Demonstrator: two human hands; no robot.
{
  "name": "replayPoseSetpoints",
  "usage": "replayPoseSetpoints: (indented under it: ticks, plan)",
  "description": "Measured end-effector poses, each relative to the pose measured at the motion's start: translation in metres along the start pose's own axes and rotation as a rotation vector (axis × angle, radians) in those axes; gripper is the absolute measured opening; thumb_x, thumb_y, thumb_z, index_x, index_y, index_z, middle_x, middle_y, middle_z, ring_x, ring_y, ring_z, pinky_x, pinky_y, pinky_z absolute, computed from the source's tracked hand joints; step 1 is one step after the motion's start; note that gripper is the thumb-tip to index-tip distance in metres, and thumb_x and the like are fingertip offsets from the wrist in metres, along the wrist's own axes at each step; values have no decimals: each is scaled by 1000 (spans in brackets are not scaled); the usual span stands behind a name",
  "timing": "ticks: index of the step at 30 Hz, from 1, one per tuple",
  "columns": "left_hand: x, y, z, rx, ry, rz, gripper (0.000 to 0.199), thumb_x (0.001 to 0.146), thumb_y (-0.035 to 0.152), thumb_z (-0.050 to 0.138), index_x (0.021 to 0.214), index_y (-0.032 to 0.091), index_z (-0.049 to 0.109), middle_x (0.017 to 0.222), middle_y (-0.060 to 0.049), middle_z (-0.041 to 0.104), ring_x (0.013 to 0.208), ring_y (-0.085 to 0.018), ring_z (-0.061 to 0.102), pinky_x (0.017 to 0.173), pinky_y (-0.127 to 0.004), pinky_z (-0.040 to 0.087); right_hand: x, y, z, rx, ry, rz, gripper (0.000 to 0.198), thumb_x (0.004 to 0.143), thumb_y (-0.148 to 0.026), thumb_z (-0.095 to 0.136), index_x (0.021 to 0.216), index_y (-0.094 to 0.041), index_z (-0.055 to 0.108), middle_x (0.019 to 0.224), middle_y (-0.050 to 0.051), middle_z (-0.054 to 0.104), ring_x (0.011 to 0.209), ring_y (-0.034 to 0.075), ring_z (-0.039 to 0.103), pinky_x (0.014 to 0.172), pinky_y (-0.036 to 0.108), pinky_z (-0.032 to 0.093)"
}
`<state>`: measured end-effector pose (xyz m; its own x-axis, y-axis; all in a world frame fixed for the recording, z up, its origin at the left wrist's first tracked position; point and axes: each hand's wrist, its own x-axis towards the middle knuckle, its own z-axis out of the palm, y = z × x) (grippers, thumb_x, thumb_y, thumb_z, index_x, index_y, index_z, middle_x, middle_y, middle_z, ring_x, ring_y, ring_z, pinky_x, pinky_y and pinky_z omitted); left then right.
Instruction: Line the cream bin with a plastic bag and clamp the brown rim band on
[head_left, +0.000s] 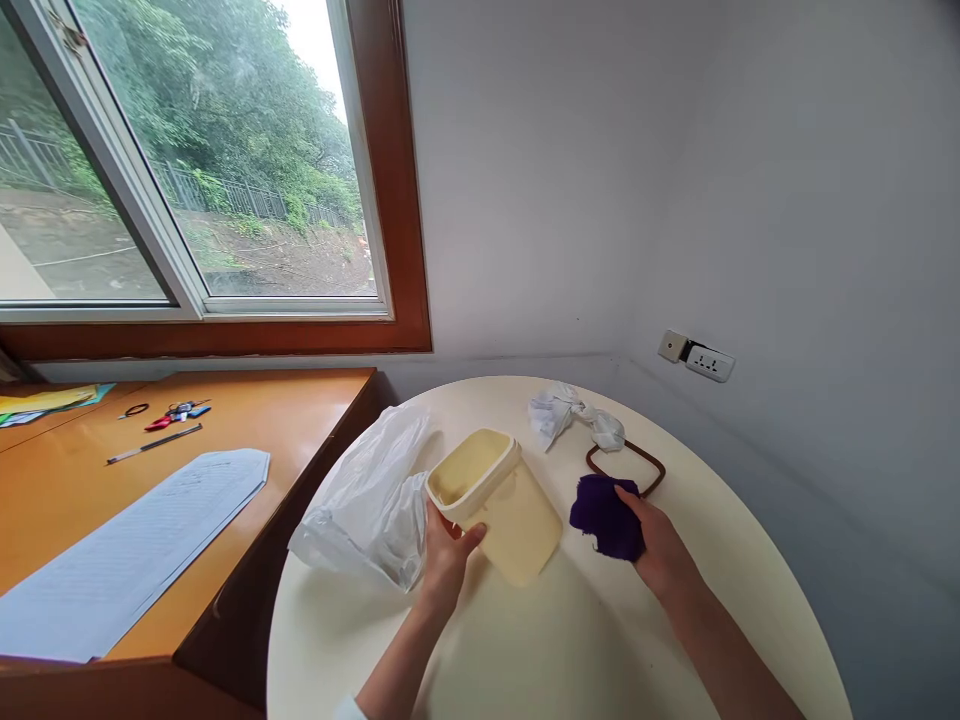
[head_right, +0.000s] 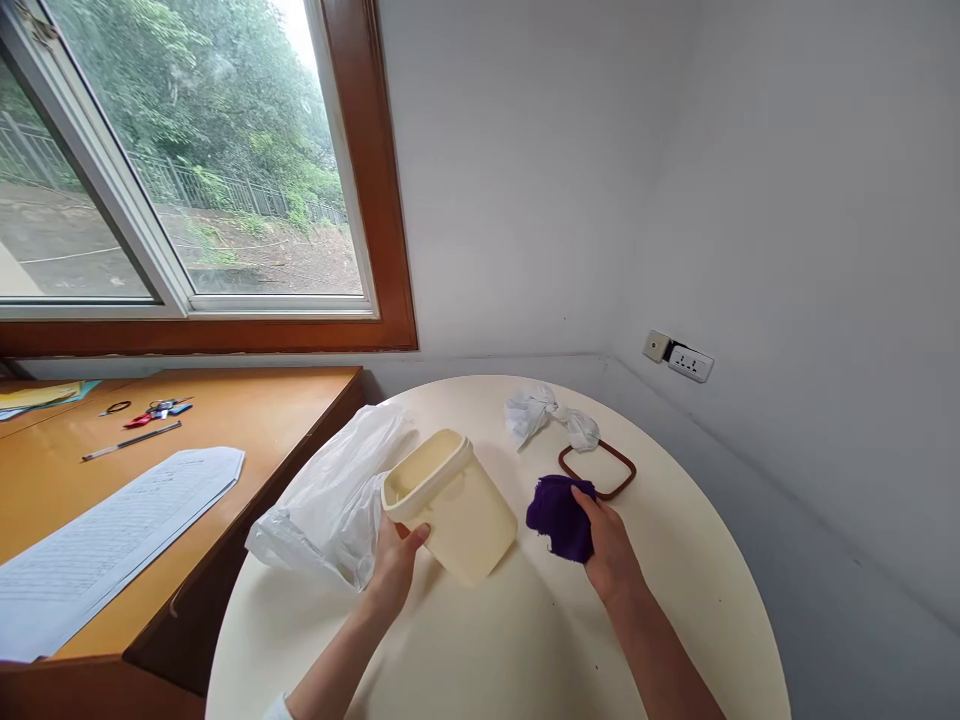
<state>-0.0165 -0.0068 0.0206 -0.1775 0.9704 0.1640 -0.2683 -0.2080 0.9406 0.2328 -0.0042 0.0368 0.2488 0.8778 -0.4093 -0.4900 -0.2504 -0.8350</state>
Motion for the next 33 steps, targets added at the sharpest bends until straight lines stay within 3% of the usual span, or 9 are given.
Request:
replayPoseSetpoints:
  ticks: [4,10,15,19,24,28,30,33]
  plan:
    - [1,1,0,5,-19,36,80,58,33,72,127,21,33,123,-12,51,114,-29,50,91,-41,43,-1,4,2,129,-61,14,39,69,-33,69,104,-18,63,104,8,68,95,26,64,69,36,54]
    - [-2,4,2,48,-115,111,89,52,30,77,128,21,31,123,-13,50,117,-30,47,95,-43,40,1,16,9,206,-148,-66,38,72,-33,67,107,-19,62,109,9,66,98,22,63,78,34,53]
    - [-6,7,5,146,-249,141,97,50,35,78,132,23,27,124,-13,48,117,-32,46,95,-46,40,6,26,6,126,-79,-122,40,69,-37,70,103,-18,62,108,8,66,97,21,63,81,31,52]
    - [-7,3,4,222,-266,188,107,49,39,78,136,27,18,129,-12,43,122,-32,40,99,-49,36,14,32,-8,14,31,-124,39,67,-42,68,98,-18,63,106,7,67,95,23,63,75,32,54]
    - [-5,-2,1,276,-265,195,110,58,36,76,141,29,5,143,-12,27,132,-31,25,106,-50,24,34,25,-29,-348,278,-405,44,73,-51,55,95,-13,60,90,11,69,79,25,66,63,35,53]
    - [-3,-9,-1,321,-226,177,108,61,37,74,142,31,2,149,-10,15,137,-29,11,109,-47,18,51,4,-36,-487,459,-627,47,81,-50,42,110,-14,49,105,14,61,93,25,59,76,38,48]
    - [-2,-14,-3,364,-214,170,109,61,37,75,141,32,1,150,-10,13,137,-30,10,109,-48,17,59,-3,-38,-601,465,-738,46,84,-45,38,118,-15,43,116,15,56,103,25,54,84,40,43]
    - [0,-21,-4,443,-211,195,110,60,35,76,141,34,1,149,-10,12,137,-29,13,109,-49,15,71,1,-40,-828,310,-835,35,80,-34,44,110,-18,52,112,12,59,105,25,53,91,41,38]
